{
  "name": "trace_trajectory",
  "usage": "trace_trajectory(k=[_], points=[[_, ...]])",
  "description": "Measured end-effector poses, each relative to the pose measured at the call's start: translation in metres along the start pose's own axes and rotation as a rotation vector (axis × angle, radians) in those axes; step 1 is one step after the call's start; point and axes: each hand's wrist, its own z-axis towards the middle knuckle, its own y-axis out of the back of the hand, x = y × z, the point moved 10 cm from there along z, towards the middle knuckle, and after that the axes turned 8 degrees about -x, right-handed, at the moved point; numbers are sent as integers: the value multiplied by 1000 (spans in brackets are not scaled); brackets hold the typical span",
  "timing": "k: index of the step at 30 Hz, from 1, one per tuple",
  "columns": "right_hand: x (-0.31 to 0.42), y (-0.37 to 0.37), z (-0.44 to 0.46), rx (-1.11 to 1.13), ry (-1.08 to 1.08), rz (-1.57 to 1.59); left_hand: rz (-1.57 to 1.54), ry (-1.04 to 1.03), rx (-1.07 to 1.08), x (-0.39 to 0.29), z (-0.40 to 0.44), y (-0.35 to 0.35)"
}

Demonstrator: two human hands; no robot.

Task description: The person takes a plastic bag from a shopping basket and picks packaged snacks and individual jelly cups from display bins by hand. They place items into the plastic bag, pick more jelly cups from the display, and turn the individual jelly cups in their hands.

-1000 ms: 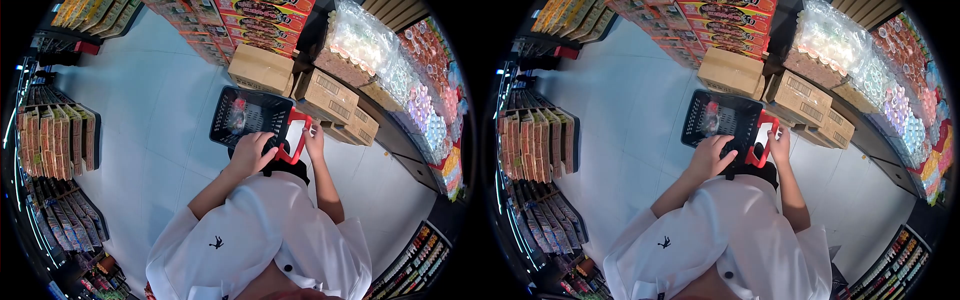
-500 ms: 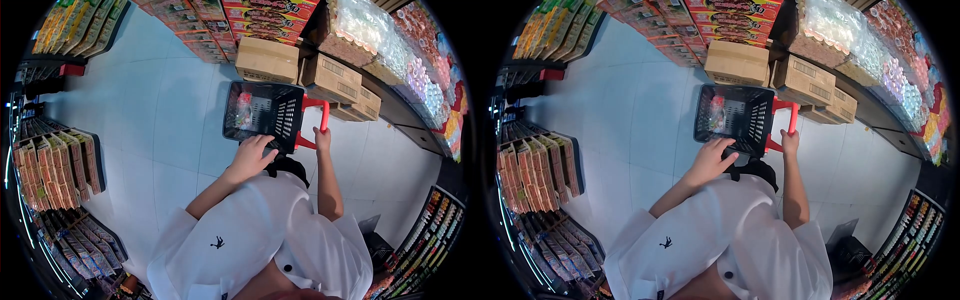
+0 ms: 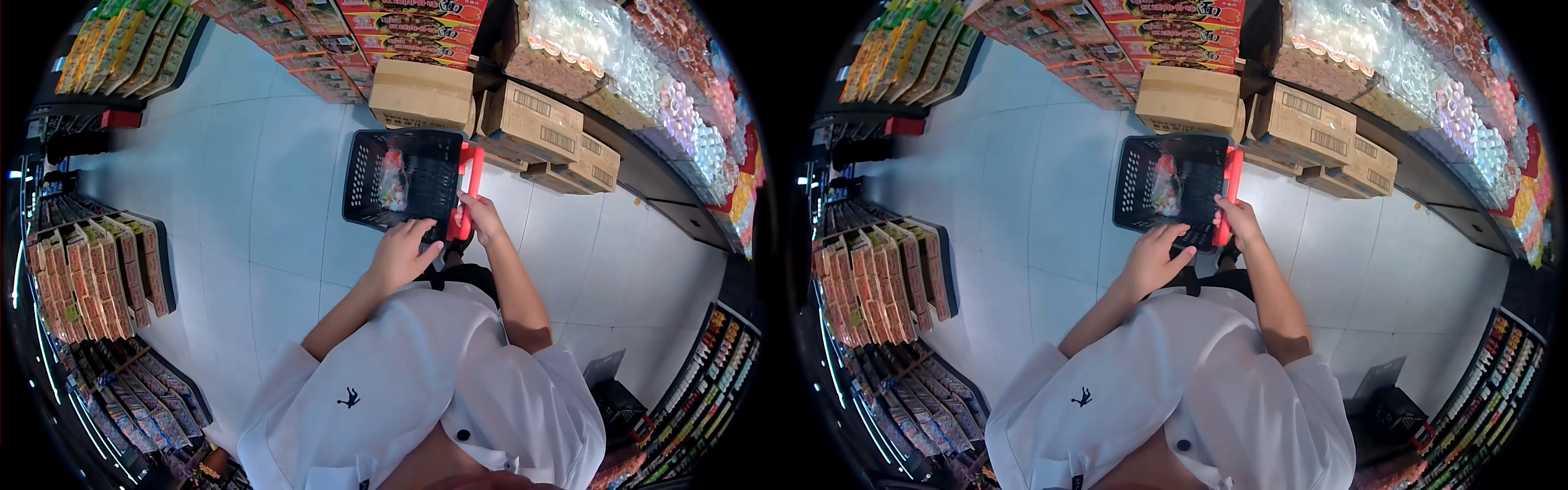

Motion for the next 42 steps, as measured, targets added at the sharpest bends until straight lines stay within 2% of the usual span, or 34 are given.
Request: trace_trajectory(k=[4, 7, 12, 14, 17, 18, 22, 27, 29, 31, 33, 34, 37, 38, 41, 42], points=[[5, -51, -30, 154, 0, -86, 8, 7, -37, 1, -3, 2], [17, -64, -53, 270, -11, 73, -40, 73, -23, 13, -6, 2], [27, -70, -85, 392, -22, 130, -64, 97, -65, 44, -14, -3], [39, -68, -100, 404, 26, 155, -71, 88, -70, 50, -13, -4], [61, -60, -126, 439, 108, 164, -120, 183, -29, 66, -13, -13], [70, -57, -137, 450, 137, 159, -136, 135, -90, 72, -13, -17], [95, -37, -177, 558, 252, 163, -161, 203, -13, 84, -2, -37], [108, -10, -223, 711, 369, 387, -162, 267, 81, 109, 8, -88], [120, 1, -241, 818, 497, 504, -176, 288, 127, 121, 13, -111], [137, 0, -263, 930, 523, 673, -33, 271, 186, 132, 21, -129], [150, -2, -282, 1055, 577, 709, 165, 202, 208, 164, 24, -170], [156, -2, -293, 1119, 600, 727, 156, 234, 283, 181, 23, -191], [156, -5, -311, 1131, 586, 696, 221, 197, 382, 202, 27, -233], [156, -5, -316, 1129, 595, 694, 164, 228, 359, 212, 28, -245], [148, -5, -329, 1120, 517, 740, 352, 395, 357, 233, 30, -256], [149, -6, -336, 1168, 536, 708, 303, 307, 229, 270, 34, -274]])
